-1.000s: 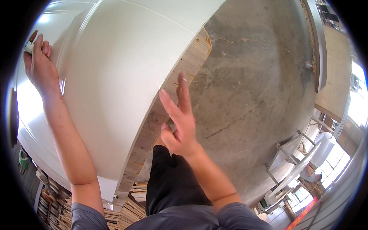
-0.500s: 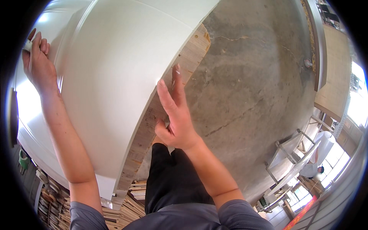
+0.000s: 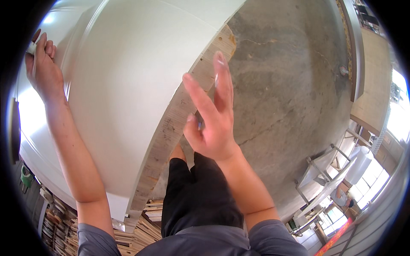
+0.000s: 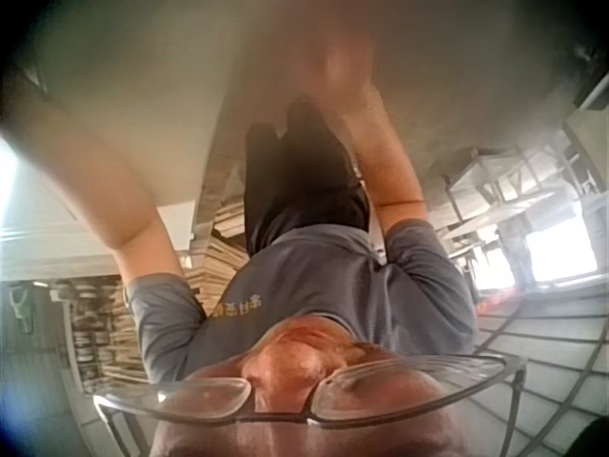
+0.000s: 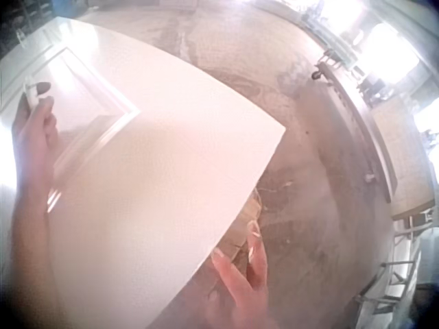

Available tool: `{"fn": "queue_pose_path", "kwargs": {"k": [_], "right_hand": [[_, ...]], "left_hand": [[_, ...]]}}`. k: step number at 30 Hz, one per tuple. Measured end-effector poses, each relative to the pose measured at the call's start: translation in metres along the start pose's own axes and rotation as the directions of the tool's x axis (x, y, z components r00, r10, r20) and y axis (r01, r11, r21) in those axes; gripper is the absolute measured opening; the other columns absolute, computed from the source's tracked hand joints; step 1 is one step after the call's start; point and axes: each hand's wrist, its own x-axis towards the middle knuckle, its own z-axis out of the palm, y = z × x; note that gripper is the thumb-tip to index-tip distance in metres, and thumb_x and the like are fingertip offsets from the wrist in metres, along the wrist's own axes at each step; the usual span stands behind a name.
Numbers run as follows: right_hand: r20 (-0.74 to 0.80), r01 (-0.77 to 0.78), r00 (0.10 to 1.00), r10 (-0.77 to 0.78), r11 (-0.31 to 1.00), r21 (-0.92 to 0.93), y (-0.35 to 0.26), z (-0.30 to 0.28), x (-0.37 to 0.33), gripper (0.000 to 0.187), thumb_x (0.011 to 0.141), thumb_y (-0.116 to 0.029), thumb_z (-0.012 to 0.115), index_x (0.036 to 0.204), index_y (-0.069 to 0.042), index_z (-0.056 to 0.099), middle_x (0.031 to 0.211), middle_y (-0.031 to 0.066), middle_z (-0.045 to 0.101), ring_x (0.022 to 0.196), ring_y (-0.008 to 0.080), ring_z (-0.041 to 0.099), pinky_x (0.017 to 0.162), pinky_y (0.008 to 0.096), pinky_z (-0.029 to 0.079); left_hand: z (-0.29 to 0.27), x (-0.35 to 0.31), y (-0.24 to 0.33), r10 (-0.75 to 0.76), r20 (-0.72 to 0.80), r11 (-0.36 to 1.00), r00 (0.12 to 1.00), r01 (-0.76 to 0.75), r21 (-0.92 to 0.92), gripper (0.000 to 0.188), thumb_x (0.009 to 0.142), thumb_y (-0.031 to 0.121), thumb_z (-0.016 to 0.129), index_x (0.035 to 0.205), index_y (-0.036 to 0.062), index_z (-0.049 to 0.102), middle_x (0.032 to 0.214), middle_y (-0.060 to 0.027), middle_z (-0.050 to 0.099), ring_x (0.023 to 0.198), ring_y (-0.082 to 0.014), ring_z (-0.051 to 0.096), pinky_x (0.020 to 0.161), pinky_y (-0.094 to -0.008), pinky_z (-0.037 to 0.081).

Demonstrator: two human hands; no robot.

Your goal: The person applies filler from a tube onto the corner of a white door and smooths it with their finger.

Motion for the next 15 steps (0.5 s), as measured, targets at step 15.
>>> {"fn": "queue_pose_path", "kwargs": {"k": [15], "right_hand": [[0.071,0.011,0.997,-0.015,0.998,0.058,-0.003,0.01,-0.01,0.08,0.07,0.007,0.056,0.148,-0.008,0.061,0.17,0.0295,0.027,0.157,0.0532,0.025,0.125,0.0609,0.027]], "left_hand": [[-0.01,0.004,-0.004,0.03,0.009,1.0,0.999,-0.03,0.001,0.031,0.1,0.024,0.071,0.127,0.0084,0.07,0.121,-0.0105,0.067,0.113,-0.0225,0.068,0.108,-0.0367,0.052]]}}
